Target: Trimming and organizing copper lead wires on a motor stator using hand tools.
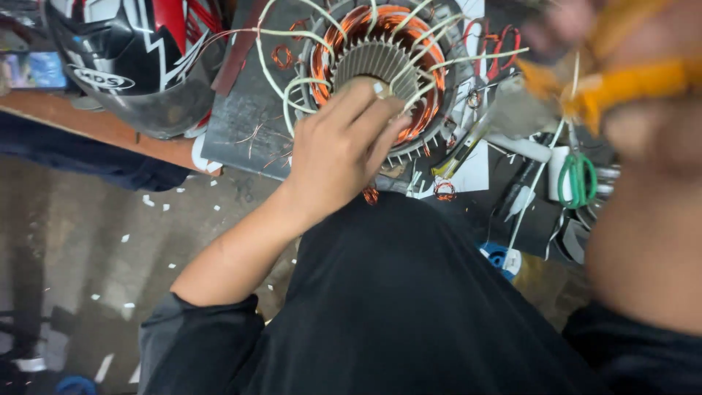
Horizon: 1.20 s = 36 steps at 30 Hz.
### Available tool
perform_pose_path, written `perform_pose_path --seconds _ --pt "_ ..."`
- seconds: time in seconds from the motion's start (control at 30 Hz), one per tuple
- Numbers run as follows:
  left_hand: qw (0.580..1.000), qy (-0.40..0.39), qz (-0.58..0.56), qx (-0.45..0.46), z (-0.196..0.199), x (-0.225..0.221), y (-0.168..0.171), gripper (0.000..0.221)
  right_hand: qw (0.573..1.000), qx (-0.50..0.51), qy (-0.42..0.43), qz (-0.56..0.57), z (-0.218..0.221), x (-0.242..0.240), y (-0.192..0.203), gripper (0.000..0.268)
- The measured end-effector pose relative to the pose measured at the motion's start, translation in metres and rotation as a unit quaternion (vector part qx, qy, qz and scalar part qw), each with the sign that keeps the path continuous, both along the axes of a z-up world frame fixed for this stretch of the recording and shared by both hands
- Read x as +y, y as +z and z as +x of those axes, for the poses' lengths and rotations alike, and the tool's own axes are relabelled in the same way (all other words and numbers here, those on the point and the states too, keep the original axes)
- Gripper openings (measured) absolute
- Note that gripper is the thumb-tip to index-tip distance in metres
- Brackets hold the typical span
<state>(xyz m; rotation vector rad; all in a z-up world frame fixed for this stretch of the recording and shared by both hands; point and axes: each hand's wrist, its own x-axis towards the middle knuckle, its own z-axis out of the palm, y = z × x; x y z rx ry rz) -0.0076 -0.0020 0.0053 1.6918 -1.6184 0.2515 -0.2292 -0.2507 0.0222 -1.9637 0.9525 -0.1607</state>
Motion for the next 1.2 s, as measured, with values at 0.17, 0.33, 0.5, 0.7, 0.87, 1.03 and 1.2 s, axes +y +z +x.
perform_pose_path --seconds 0.17,0.33,0.5,0.7,0.87,1.03,1.2 --pt "0.996 0.03 0.07 -0.035 -0.001 0.001 0.02 0.015 0.94 -0.334 0.041 0.062 -0.081 0.056 -0.036 0.017" --pt "0.996 -0.041 0.061 0.043 0.009 -0.004 0.02 0.006 0.971 0.067 0.005 -0.23 -0.137 0.071 -0.176 0.037" --pt "0.988 -0.067 0.055 0.131 0.013 -0.022 0.022 0.004 0.943 0.099 0.058 -0.313 -0.138 0.074 -0.22 0.044" --pt "0.979 -0.103 0.114 0.131 0.001 -0.011 0.032 0.006 0.933 -0.163 0.042 -0.319 -0.063 0.085 -0.111 0.018" --pt "0.992 -0.066 0.088 0.055 -0.011 -0.003 0.022 0.011 0.843 -0.367 0.159 -0.361 0.039 0.088 -0.037 0.022" --pt "0.989 -0.065 0.057 0.117 -0.006 -0.001 0.016 0.014 0.824 -0.382 0.271 -0.32 0.073 0.082 -0.025 0.011" --pt "0.981 -0.063 0.128 0.13 0.006 -0.001 0.019 0.008 0.859 -0.312 0.283 -0.29 0.061 0.064 -0.012 0.011"
